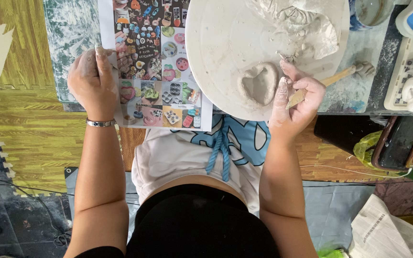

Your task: The person shapes a small lump of clay into a heart-shaped bowl using a wooden stick and their fingers. They repeatedly smooth the interior and edges, occasionally dip the stick in water, and adjust the clay's form on a white plate.

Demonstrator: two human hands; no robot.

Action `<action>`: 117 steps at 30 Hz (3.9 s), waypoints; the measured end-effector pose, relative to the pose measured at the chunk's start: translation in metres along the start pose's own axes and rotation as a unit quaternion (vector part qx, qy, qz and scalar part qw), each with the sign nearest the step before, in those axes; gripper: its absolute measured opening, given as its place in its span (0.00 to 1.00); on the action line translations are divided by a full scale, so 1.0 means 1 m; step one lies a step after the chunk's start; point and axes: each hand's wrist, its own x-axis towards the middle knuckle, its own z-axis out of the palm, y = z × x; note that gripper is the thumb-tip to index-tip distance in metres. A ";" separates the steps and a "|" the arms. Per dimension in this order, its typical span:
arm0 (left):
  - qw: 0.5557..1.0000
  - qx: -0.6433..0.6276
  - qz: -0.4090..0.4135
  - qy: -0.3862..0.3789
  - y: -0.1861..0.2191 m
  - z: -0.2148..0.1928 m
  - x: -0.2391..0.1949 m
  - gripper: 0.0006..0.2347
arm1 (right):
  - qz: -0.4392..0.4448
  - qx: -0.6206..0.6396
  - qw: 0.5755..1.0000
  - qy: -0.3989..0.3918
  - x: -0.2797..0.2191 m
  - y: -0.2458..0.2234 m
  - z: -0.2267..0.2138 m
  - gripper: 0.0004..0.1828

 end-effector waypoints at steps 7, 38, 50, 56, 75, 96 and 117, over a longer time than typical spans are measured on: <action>1.000 0.001 0.006 -0.004 0.001 -0.001 -0.001 0.13 | -0.017 -0.001 1.000 0.015 0.000 0.003 -0.001 0.10; 1.000 -0.015 0.010 0.001 -0.004 0.001 -0.003 0.12 | -0.018 -0.009 1.000 0.009 -0.001 -0.002 0.003 0.09; 1.000 -0.012 0.018 -0.003 -0.004 -0.001 -0.004 0.13 | -0.017 -0.022 0.999 0.024 -0.002 -0.006 0.006 0.09; 1.000 -0.003 0.018 -0.005 -0.014 0.004 -0.007 0.14 | -0.008 -0.021 0.999 0.033 -0.002 -0.006 0.007 0.07; 0.938 -0.235 0.210 -0.142 0.165 0.034 -0.008 0.29 | -0.056 -0.110 0.991 -0.056 -0.013 -0.015 -0.007 0.16; 0.955 -0.154 0.204 -0.150 0.167 0.047 -0.006 0.22 | -0.123 -0.227 0.951 -0.172 -0.007 -0.031 -0.003 0.18; 0.959 -0.102 0.212 -0.157 0.173 0.045 -0.005 0.24 | -0.125 -0.234 0.951 -0.156 -0.006 -0.024 -0.003 0.18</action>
